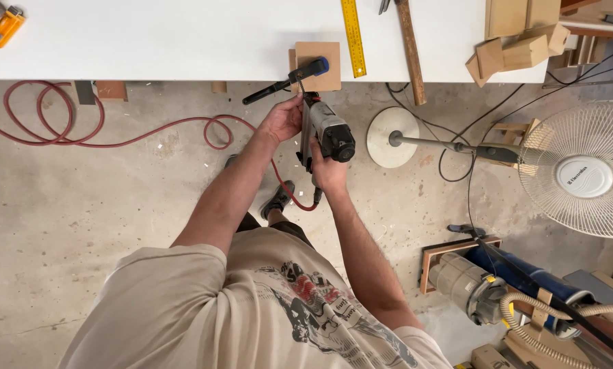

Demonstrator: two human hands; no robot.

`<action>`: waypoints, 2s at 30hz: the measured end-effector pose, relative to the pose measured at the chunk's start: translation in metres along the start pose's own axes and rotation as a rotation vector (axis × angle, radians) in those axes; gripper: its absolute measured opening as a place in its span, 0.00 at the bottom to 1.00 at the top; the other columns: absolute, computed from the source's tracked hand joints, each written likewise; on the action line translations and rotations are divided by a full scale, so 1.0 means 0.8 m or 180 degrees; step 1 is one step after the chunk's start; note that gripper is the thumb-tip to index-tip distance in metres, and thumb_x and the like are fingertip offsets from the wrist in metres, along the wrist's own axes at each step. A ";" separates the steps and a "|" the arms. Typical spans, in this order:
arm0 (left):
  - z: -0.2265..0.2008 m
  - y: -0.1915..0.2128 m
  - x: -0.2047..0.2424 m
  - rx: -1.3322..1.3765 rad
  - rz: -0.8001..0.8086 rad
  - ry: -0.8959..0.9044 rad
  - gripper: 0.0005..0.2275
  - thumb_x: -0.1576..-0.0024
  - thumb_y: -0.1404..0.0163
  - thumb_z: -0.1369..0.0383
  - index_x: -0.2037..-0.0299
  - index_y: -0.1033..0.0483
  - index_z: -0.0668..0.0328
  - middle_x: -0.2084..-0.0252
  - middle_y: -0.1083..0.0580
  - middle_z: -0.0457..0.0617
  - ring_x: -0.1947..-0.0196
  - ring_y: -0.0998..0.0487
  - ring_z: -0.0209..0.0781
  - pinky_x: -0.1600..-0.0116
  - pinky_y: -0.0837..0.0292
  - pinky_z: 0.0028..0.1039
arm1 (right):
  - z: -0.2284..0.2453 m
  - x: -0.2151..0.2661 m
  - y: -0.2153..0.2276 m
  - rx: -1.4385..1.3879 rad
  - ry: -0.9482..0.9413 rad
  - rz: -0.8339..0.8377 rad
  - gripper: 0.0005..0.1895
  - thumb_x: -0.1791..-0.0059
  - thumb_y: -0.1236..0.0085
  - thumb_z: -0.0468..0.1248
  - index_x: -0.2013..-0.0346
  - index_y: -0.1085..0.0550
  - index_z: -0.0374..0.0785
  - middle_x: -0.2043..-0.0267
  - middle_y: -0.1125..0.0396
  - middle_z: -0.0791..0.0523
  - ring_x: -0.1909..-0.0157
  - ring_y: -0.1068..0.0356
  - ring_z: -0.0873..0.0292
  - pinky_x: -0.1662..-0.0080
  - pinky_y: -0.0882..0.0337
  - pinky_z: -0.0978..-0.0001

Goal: The person assembles small wooden blocks on a white workbench. They apply glue to a block, attach it to another piece, and use a try square to check alignment. The person then clamps the assembly and uses a nail gun to fasten the pieces together.

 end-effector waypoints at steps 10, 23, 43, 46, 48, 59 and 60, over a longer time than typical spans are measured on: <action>0.002 0.011 -0.008 0.0054 0.0004 0.0061 0.10 0.40 0.43 0.62 0.57 0.15 0.57 0.58 0.17 0.48 0.51 0.17 0.45 0.36 0.28 0.33 | -0.008 -0.006 -0.004 -0.0003 -0.0121 0.0048 0.28 0.40 0.52 0.48 0.84 0.29 0.45 0.88 0.37 0.60 0.84 0.36 0.65 0.71 0.36 0.66; -0.006 0.005 -0.005 0.0087 -0.0060 0.0105 0.11 0.41 0.42 0.62 0.56 0.15 0.59 0.57 0.17 0.49 0.50 0.17 0.47 0.35 0.30 0.35 | -0.004 -0.014 -0.014 0.0009 -0.0244 0.0088 0.28 0.40 0.52 0.50 0.84 0.28 0.46 0.89 0.38 0.60 0.84 0.37 0.65 0.71 0.37 0.66; 0.026 -0.086 0.145 -0.1675 -0.0265 0.0128 0.26 0.35 0.45 0.52 0.35 0.30 0.66 0.36 0.28 0.61 0.34 0.28 0.56 0.30 0.36 0.45 | -0.040 0.064 0.084 -0.0133 -0.0266 -0.0713 0.26 0.46 0.40 0.45 0.89 0.29 0.46 0.90 0.36 0.59 0.84 0.31 0.62 0.69 0.32 0.69; -0.001 -0.057 0.169 -0.2939 -0.0658 0.0141 0.28 0.38 0.40 0.54 0.38 0.29 0.71 0.40 0.26 0.66 0.39 0.25 0.59 0.35 0.30 0.43 | -0.056 0.025 0.143 -0.0306 -0.0356 -0.0767 0.07 0.50 0.46 0.40 0.71 0.27 0.42 0.81 0.31 0.54 0.71 0.27 0.55 0.59 0.30 0.59; -0.014 -0.016 0.173 -0.3247 -0.1091 0.0126 0.22 0.38 0.40 0.57 0.44 0.24 0.70 0.50 0.21 0.61 0.50 0.19 0.52 0.44 0.23 0.36 | -0.034 -0.010 0.186 0.0163 -0.0105 -0.0431 0.18 0.46 0.50 0.42 0.46 0.32 0.35 0.63 0.27 0.47 0.56 0.24 0.47 0.51 0.29 0.47; -0.074 -0.073 0.187 -0.5057 -0.2269 -0.0665 0.17 0.36 0.47 0.60 0.40 0.23 0.58 0.48 0.22 0.58 0.47 0.20 0.52 0.43 0.23 0.40 | -0.145 -0.461 0.265 0.2125 0.0527 -0.0713 0.32 0.44 0.42 0.45 0.40 0.38 0.19 0.50 0.33 0.38 0.46 0.27 0.38 0.50 0.21 0.53; -0.076 -0.083 0.189 -0.5296 -0.2477 -0.0791 0.17 0.36 0.47 0.59 0.40 0.23 0.55 0.46 0.23 0.57 0.46 0.21 0.53 0.40 0.24 0.41 | -0.150 -0.492 0.262 0.2285 0.0589 -0.0661 0.30 0.44 0.43 0.44 0.40 0.37 0.19 0.51 0.34 0.39 0.48 0.26 0.39 0.51 0.20 0.53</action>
Point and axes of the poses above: each hand's wrist, its own x-axis away from the middle knuckle, its own y-axis out of the back of the hand, z = x × y, the point moved 4 cm from there along -x, towards the middle knuckle
